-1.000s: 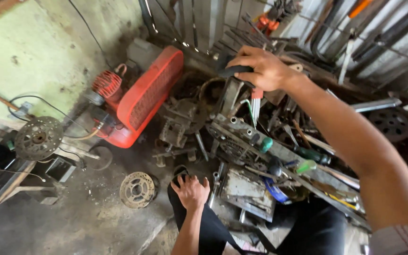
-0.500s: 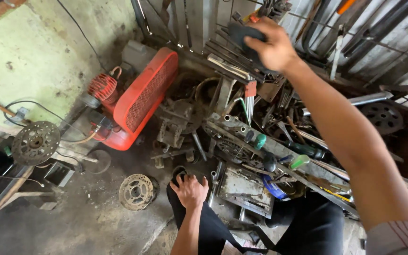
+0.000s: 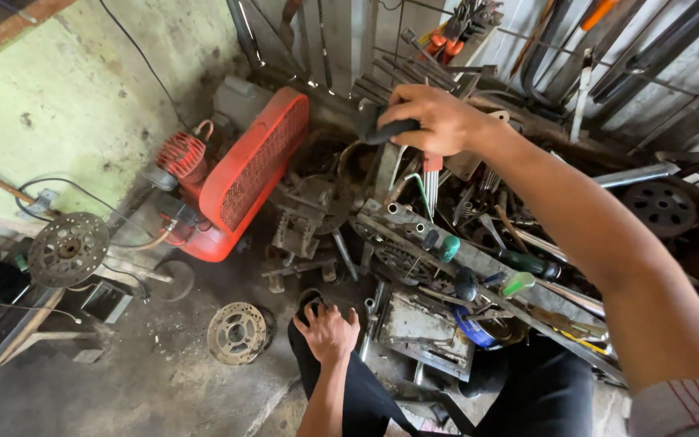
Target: The person sits in a cluttered workshop and organizes various metal tools and parts. They pick up items from a pile, wipe them with a dark cloth, and place them onto a wall-mounted grid rack. The person handles wrenches, metal rods, and pliers, cleaning them before arranging them on the rack.
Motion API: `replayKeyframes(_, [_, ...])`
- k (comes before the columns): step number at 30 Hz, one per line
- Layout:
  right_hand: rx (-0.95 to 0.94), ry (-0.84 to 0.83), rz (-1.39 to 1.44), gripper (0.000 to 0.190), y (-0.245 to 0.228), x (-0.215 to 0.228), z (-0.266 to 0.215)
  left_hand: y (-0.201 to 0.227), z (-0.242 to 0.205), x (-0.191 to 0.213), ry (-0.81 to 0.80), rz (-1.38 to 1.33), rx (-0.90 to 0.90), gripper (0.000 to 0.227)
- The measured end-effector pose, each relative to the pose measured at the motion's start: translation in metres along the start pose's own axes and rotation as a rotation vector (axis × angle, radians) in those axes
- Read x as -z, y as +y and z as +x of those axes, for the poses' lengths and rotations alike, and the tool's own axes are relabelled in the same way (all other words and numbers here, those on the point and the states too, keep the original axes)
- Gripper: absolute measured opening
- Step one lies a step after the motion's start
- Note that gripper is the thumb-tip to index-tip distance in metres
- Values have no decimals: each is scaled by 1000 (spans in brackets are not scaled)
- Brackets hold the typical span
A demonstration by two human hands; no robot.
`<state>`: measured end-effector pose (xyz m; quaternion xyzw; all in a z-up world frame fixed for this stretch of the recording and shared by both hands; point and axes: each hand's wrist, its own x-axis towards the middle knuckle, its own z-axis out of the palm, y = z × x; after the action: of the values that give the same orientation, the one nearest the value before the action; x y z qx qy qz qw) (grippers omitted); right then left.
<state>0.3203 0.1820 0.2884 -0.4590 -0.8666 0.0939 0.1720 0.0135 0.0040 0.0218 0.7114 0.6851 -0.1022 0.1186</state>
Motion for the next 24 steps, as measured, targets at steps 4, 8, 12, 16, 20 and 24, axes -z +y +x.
replayKeyframes(4, [7, -39, -25, 27, -6, 11, -12, -4, -1, -5, 5, -6, -3, 55])
replayKeyframes(8, [-128, -143, -13, 32, -11, 22, -23, -9, -1, -11, 44, -26, 8, 56])
replayKeyframes(12, [-236, -266, -26, 33, -8, 32, -37, -11, -3, -8, 33, -24, 18, 55])
replayKeyframes(16, [-363, -337, -9, 32, 7, 53, -55, -13, 1, -19, 52, -28, 7, 57])
replayKeyframes(20, [-768, -18, 327, 47, -22, 78, -45, -11, -1, -18, 64, -58, 2, 55])
replayKeyframes(24, [-531, 389, 184, 46, 25, 50, -25, -7, -7, -5, 92, -47, 2, 52])
